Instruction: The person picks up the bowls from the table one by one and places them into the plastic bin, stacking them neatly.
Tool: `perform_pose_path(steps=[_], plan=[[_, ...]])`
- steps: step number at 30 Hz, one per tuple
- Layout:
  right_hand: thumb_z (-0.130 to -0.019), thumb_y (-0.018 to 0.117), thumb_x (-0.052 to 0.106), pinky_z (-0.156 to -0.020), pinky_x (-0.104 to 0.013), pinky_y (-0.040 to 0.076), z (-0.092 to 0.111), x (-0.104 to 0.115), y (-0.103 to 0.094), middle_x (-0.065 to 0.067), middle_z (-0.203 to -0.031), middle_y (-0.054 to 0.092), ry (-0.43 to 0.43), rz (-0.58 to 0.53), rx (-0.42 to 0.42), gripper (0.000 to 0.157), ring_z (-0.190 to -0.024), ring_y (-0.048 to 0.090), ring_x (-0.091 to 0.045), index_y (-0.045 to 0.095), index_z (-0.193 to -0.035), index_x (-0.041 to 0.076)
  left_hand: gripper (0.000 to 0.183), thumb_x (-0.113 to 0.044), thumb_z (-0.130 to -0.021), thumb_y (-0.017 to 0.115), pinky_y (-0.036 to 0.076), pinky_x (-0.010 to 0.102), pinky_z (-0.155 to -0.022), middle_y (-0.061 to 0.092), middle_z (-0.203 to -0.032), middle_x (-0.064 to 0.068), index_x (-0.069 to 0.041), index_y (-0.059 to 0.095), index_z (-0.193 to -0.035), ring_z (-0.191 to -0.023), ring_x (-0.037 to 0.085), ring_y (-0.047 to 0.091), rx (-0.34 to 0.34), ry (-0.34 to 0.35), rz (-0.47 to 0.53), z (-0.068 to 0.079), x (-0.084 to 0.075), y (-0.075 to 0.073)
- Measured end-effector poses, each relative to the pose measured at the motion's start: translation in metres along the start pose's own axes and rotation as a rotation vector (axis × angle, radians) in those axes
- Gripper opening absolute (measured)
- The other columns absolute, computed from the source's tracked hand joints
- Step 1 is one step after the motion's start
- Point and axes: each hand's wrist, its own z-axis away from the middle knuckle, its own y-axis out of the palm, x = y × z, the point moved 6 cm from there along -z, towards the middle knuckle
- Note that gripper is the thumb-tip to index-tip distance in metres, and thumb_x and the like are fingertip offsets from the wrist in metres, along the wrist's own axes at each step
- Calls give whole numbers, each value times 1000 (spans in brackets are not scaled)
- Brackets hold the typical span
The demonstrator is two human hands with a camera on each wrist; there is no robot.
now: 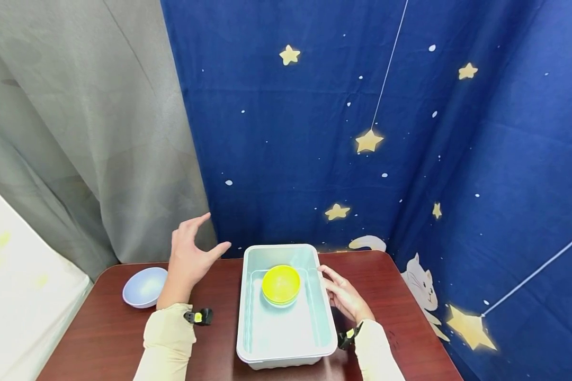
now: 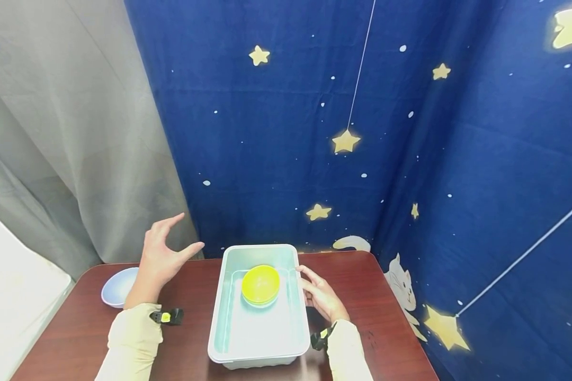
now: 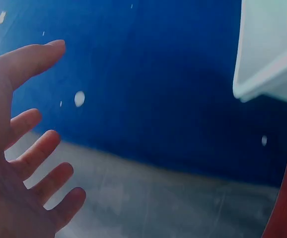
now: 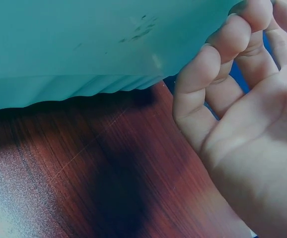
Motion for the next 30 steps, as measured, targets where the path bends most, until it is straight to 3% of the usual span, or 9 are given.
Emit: perform_pose_path(steps=[6,12,17,23,30], plan=[[-106,55,27,-86,-33,60,-1,-1,0,-23,-145,57,7,-12,-8,60,-98,74,-15,29,-159,13,84,-37,-76,90,36,60,-102,50,-149,18,-19,52,-149,-132,41,41,-54,-20,-41,2,21,-24],[-106,55,27,-85,-32,60,-1,-1,0,-14,-138,65,1,-16,-1,64,-99,74,-14,25,-159,10,87,-35,-75,91,34,60,-101,48,-150,21,-16,51,-150,-134,44,37,-68,-62,-46,8,39,-46],[-107,54,25,-83,-31,60,-1,-2,0,-3,-128,70,-2,-27,7,63,-94,73,-13,23,-159,8,93,-44,-76,89,30,63,-104,44,-153,22,-17,46,-154,-139,45,32,-53,-108,-87,13,66,-59],[-108,52,24,-85,-32,61,-1,-3,-2,5,-123,72,-12,-36,27,61,-101,75,-16,23,-159,8,99,-45,-74,90,27,64,-104,40,-156,24,-14,43,-155,-141,47,28,-50,-148,-127,17,96,-71],[-107,52,24,-86,-32,61,0,-1,-1,-2,-133,69,-18,-37,28,63,-109,74,-19,21,-160,8,99,-41,-74,90,19,67,-110,43,-153,29,-7,43,-154,-139,49,33,-57,-159,-177,23,120,-84]])
